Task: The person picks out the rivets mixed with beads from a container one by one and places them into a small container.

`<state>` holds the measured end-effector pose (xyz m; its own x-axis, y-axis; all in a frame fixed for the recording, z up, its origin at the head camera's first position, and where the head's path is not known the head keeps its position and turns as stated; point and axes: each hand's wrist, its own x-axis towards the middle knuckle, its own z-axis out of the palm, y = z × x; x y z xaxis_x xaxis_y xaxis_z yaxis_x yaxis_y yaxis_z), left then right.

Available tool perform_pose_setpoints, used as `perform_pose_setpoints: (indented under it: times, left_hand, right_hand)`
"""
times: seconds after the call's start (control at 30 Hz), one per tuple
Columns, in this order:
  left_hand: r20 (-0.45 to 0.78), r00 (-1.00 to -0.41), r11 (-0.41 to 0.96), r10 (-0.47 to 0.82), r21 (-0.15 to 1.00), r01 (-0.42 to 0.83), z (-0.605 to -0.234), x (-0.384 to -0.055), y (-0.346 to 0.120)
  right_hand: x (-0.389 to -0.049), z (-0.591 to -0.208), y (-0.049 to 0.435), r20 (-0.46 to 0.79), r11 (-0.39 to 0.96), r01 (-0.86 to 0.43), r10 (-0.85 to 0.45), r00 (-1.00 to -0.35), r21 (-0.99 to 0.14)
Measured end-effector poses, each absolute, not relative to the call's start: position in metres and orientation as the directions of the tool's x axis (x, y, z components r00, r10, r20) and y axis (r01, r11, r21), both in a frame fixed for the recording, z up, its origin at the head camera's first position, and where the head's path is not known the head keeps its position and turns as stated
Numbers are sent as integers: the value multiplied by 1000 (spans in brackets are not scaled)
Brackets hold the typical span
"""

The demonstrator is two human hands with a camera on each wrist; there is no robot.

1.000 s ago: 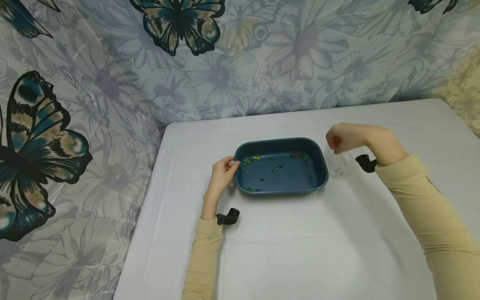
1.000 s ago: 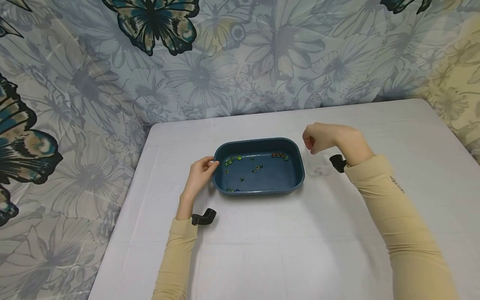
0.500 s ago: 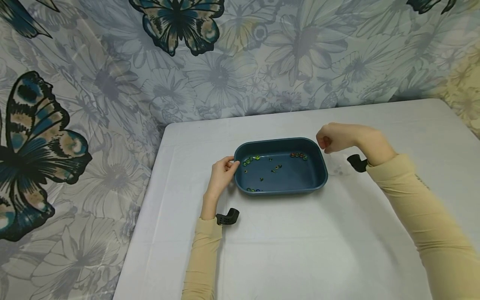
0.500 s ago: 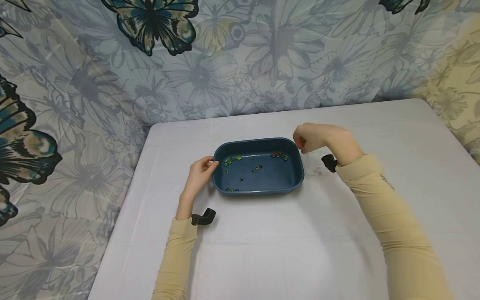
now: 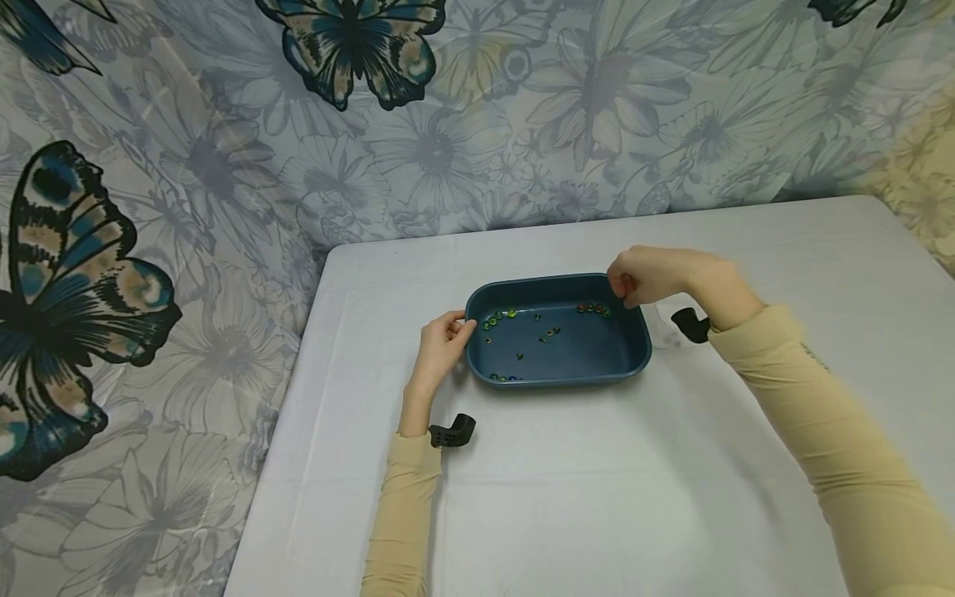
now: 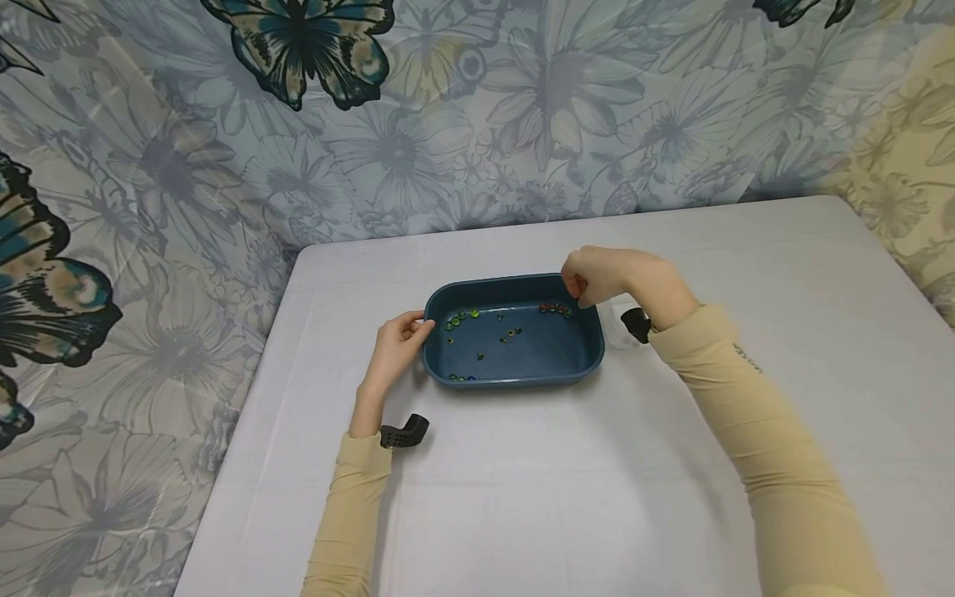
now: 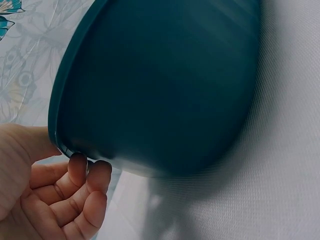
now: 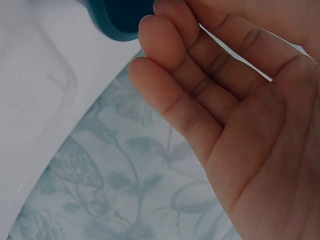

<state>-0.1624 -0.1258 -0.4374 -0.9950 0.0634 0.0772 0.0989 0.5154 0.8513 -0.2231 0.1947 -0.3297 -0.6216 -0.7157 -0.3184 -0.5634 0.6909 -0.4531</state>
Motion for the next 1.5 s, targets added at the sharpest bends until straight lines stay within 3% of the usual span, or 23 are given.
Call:
perform_pose_setpoints:
  times: [1.5]
  left_hand:
    - [65,-995,514,72,853,93,-434,-161,-126]
  right_hand:
    - [-232,-374,129,-313,625,-652,-780,-542,-429]
